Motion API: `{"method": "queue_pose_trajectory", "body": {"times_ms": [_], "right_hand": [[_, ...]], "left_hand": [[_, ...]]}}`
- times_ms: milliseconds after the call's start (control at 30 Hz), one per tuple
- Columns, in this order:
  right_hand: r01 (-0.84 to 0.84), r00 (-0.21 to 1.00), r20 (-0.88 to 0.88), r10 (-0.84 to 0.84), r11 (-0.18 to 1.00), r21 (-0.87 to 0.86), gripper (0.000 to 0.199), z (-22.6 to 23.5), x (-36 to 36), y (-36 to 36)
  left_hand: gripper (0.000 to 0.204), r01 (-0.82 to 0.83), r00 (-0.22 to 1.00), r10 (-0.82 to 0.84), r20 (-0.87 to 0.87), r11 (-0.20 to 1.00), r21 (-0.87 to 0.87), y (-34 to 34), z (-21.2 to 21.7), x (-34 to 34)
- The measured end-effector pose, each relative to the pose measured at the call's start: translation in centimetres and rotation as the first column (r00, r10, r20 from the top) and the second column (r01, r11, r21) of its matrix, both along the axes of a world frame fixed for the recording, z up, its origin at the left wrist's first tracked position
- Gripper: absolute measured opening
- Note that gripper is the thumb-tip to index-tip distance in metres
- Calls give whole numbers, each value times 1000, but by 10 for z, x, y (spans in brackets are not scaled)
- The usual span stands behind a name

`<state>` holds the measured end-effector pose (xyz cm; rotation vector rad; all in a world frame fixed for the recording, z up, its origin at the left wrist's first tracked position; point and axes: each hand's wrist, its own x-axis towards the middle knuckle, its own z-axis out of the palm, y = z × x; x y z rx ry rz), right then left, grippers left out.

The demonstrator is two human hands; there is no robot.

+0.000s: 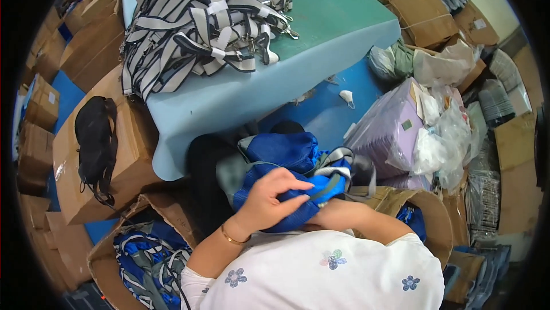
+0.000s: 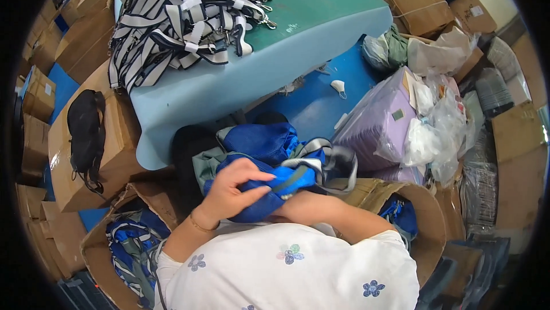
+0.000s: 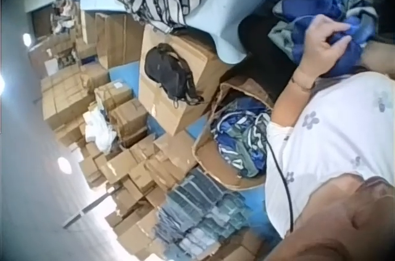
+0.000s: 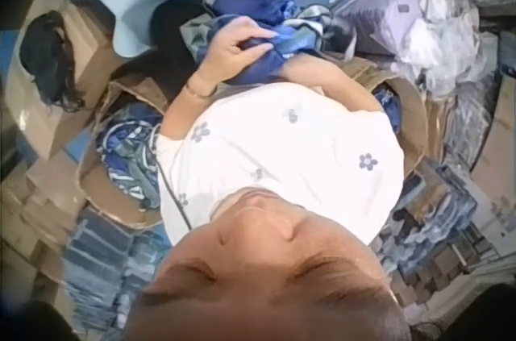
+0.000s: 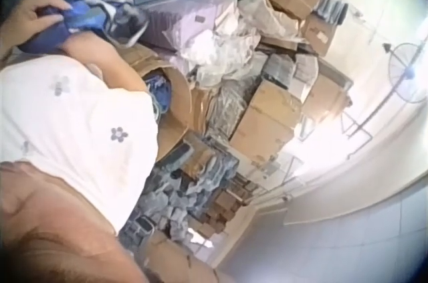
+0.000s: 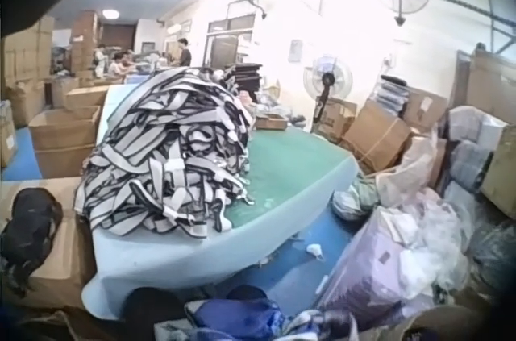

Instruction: Attaching striped shoulder straps with metal clips to blue sports bags.

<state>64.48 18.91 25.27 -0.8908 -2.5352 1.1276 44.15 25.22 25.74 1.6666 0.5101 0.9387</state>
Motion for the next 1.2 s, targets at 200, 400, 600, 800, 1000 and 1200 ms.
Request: {"method": "queue_pose_trajectory", "body": {"times_ms": [200,400,600,800,1000,1200], "right_hand": [[405,874,-362,-326,898,170,35,42,7,10],[391,906,-305,-293,857,336,39,13,-21,42],[312,936,-160,-314,949,-38,28,10,-25,41],[173,984,50,-174,985,10,28,-2,-30,33],[186,980,-45,-194,973,-138,18,-16,-37,26],[107,370,-380,-848,445,-889,19,-33,-7,43]], "left_hand": [[19,-148,981,165,98,976,-163,-2,-12,-32],[25,-276,958,279,-58,959,60,-18,-13,-55],[32,-254,841,446,-308,827,502,-38,-5,-56],[19,-191,806,448,-386,815,546,-44,-16,-56],[17,-45,805,367,-467,822,568,-48,-19,-64],[16,-121,810,419,-410,803,583,-46,-19,-73]]}}
